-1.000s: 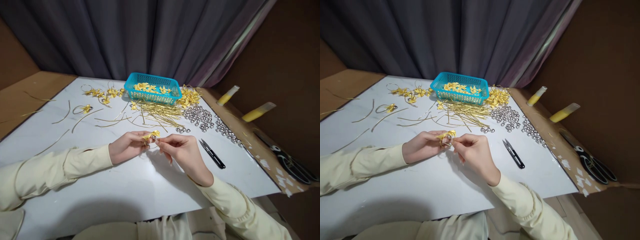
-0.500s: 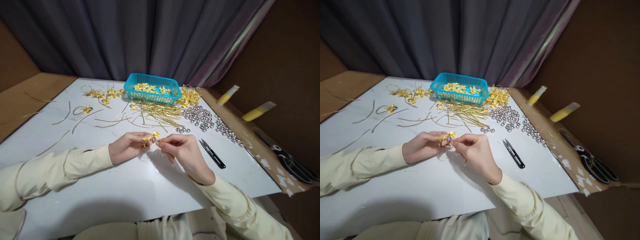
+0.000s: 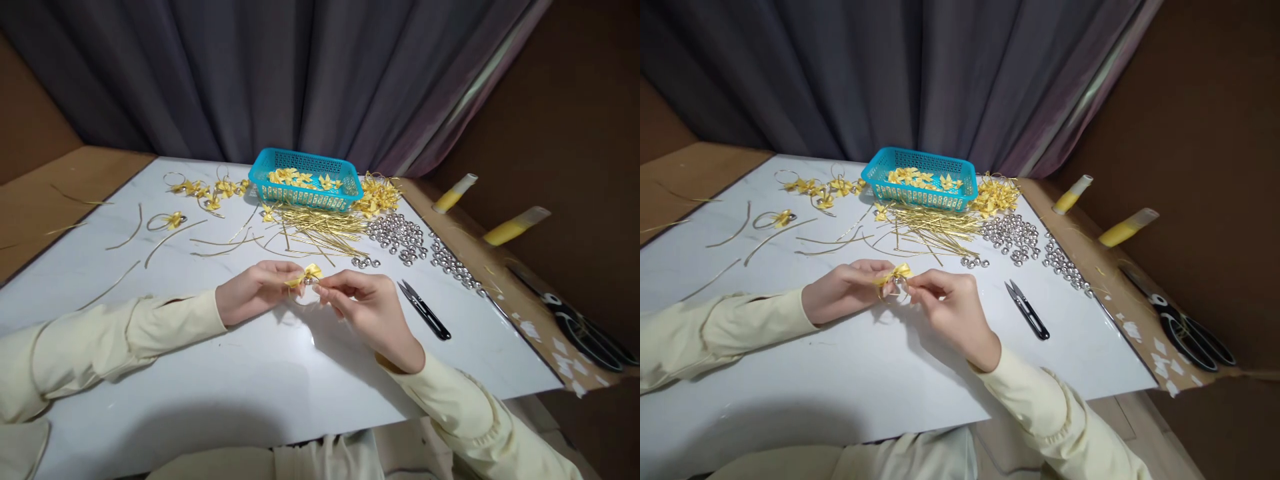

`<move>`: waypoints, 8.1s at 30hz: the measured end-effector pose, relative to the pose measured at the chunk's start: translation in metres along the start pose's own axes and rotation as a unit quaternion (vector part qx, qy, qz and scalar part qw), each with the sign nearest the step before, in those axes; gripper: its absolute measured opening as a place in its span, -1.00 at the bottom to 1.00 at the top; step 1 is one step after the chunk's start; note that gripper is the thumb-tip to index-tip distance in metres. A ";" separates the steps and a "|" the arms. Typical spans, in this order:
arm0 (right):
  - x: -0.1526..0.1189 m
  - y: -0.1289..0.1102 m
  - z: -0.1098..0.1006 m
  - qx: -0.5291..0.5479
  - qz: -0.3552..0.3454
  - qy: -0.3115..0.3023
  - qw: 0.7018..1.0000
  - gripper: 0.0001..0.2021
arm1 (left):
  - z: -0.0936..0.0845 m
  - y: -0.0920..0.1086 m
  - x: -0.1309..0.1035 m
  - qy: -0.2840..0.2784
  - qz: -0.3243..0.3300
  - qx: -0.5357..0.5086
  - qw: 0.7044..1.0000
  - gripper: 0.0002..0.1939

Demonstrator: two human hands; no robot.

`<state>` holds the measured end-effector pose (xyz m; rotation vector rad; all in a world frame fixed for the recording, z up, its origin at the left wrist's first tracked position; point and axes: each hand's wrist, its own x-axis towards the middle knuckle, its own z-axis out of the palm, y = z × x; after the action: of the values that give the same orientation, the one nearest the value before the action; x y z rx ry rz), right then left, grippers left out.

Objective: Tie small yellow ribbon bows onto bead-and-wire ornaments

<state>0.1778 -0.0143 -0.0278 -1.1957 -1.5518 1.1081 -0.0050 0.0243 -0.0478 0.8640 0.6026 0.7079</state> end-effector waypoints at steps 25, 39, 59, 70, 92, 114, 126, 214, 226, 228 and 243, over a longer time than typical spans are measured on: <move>-0.004 -0.013 -0.015 -0.159 -0.197 -0.079 0.964 -0.88 | 0.011 0.028 -0.014 -0.084 0.121 0.444 0.884 -0.86; -0.005 -0.011 -0.013 -0.184 -0.198 -0.055 0.961 -0.85 | 0.015 0.036 -0.016 -0.060 0.067 0.497 0.863 -0.87; -0.005 -0.006 -0.012 -0.208 -0.231 -0.077 0.947 -0.84 | 0.016 0.038 -0.013 -0.092 0.031 0.507 0.857 -0.88; 0.000 -0.010 -0.014 -0.126 -0.089 -0.124 0.980 -0.94 | 0.023 0.037 -0.019 -0.059 0.037 0.535 0.842 -0.87; 0.003 -0.009 -0.012 0.054 0.101 -0.130 0.985 -0.92 | 0.022 0.031 -0.022 -0.053 0.090 0.643 0.759 -0.79; 0.002 -0.013 -0.013 0.035 0.076 -0.079 0.993 -0.96 | 0.018 0.038 -0.021 -0.079 -0.025 0.584 0.808 -0.54; 0.001 -0.015 -0.013 -0.024 0.060 -0.123 0.990 -0.94 | 0.019 0.034 -0.019 -0.104 -0.024 0.574 0.812 -0.69; 0.013 0.005 -0.004 0.199 0.142 -0.063 0.968 -0.86 | -0.014 -0.009 0.007 -0.073 -0.022 -0.064 0.995 -0.79; 0.010 0.004 -0.002 0.099 0.098 -0.033 0.990 -0.85 | -0.016 -0.012 0.008 -0.066 -0.024 -0.074 0.995 -0.81; 0.010 0.002 -0.002 0.075 0.089 -0.022 0.993 -0.85 | -0.016 -0.012 0.008 -0.061 -0.028 -0.073 0.995 -0.80; 0.008 -0.009 0.002 0.022 0.077 0.041 0.996 -0.90 | -0.017 -0.014 0.010 -0.063 -0.018 -0.081 0.995 -0.86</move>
<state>0.1724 -0.0084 -0.0191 -1.3321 -1.3859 1.1715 -0.0069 0.0331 -0.0707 0.7393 0.4397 0.6556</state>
